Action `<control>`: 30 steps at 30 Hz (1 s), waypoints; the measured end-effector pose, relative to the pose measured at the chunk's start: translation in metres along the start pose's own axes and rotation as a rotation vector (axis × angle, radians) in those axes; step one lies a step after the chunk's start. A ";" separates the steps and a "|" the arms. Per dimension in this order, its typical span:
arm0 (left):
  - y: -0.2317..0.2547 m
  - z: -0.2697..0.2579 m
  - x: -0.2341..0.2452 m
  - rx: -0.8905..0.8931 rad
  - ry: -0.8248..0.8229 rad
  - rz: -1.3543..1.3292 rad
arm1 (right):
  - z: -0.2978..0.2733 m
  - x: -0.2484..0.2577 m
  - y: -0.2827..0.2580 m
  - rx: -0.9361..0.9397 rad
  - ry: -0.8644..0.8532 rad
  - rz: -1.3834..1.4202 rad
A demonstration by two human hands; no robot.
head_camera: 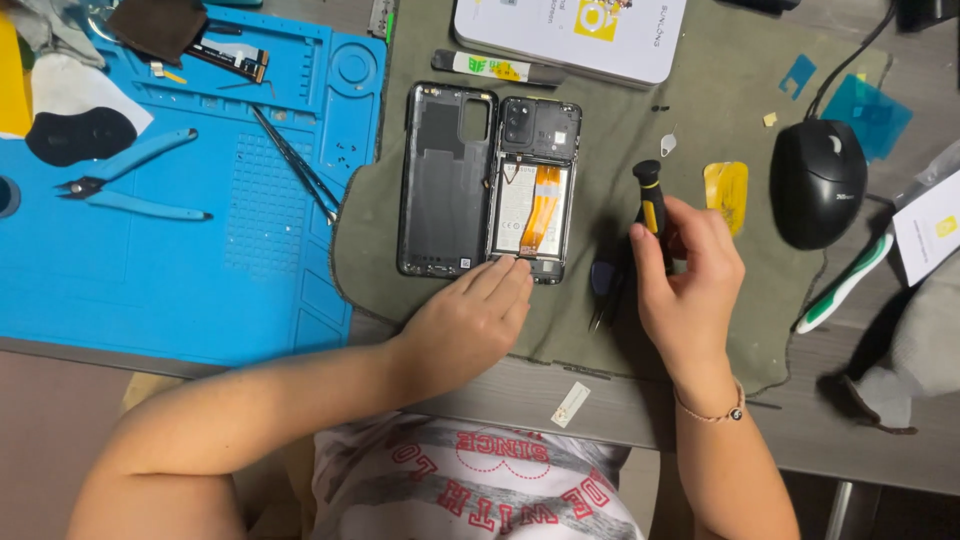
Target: The person uses a screwdriver to remove screws from the back of a disassembled smartphone. They then use a plastic pry tool to carefully lift and disconnect internal components, including the battery and ribbon cables, from the phone's chassis.
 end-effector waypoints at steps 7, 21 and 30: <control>0.004 -0.018 -0.004 0.103 -0.030 0.003 | 0.001 -0.008 -0.003 -0.124 -0.175 -0.391; 0.004 -0.023 -0.003 0.257 0.019 0.039 | -0.045 -0.050 -0.040 0.072 -0.680 -0.608; 0.001 -0.012 0.002 0.225 0.074 0.059 | -0.053 -0.064 -0.026 0.063 -0.714 -0.713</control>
Point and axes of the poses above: each hand's wrist, its own z-axis towards the middle knuckle, its own x-axis out of the back of the hand, y = z × x, the point moved 7 cm from there along z, towards the middle knuckle, and after that the axes turned 2 degrees about x, right-handed, at the moved point
